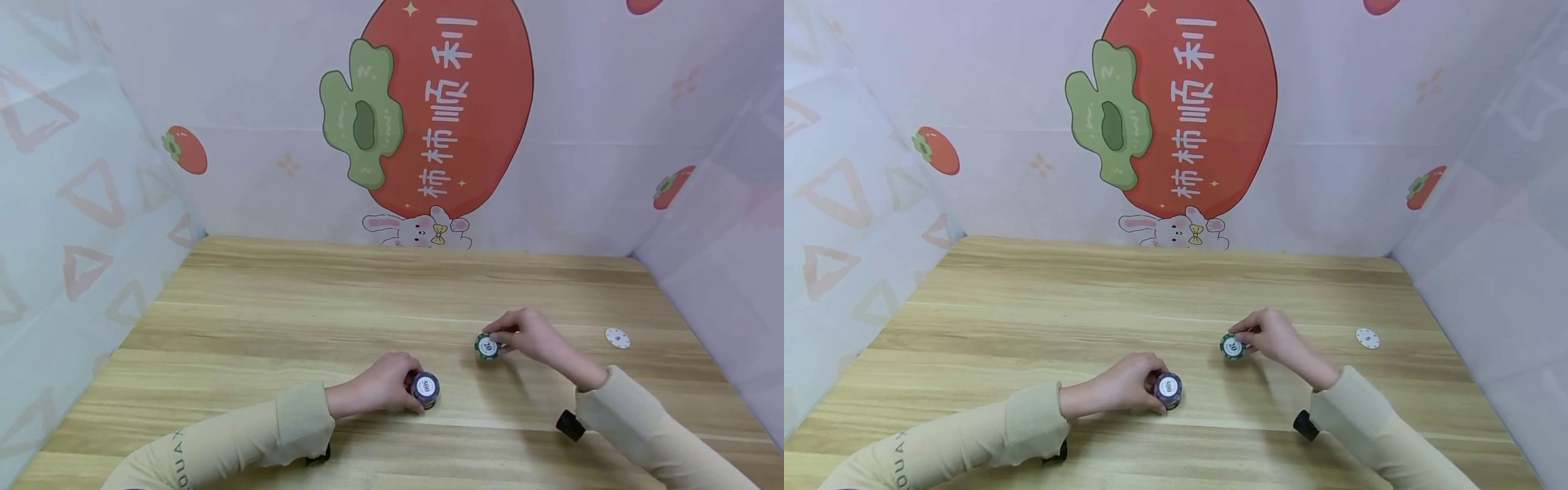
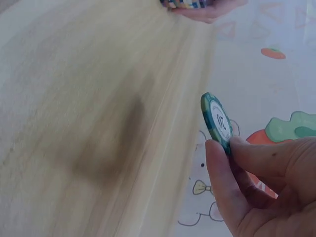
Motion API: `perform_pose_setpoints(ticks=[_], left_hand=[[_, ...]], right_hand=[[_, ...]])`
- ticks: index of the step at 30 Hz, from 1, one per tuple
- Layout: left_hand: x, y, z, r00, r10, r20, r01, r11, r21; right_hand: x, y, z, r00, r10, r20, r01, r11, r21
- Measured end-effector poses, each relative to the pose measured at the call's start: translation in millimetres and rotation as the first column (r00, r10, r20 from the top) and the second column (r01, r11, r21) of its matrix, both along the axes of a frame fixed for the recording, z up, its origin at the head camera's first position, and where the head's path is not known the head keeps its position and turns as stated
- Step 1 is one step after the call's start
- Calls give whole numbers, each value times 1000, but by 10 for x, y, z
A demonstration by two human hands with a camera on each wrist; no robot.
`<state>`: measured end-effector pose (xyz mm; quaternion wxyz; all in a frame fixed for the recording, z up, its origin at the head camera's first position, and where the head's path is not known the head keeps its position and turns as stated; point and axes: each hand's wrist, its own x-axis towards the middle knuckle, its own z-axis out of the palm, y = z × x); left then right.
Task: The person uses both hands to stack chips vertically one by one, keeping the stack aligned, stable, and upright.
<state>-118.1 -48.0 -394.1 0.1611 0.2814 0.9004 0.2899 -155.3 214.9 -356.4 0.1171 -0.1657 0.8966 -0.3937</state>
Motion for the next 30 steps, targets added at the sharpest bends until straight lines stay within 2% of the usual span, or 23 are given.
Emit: perform_pose_setpoints(ticks=[5, 13, 21, 30], left_hand=[[0, -1, 2, 1000, 2, 7, -2, 1000, 2], [-11, -3, 13, 1000, 2, 27, -2, 1000, -2], [-17, 2, 29, 999, 6, 42, -6, 1000, -9], [-13, -9, 18, 998, 4, 61, -6, 999, 33]], right_hand=[[7, -51, -18, 993, -6, 114, 17, 996, -92], [64, -198, -24, 970, 23, 242, 23, 983, -184], [127, -367, -59, 947, 57, 317, 29, 966, -258], [177, -479, -160, 929, 97, 357, 23, 948, -319]])
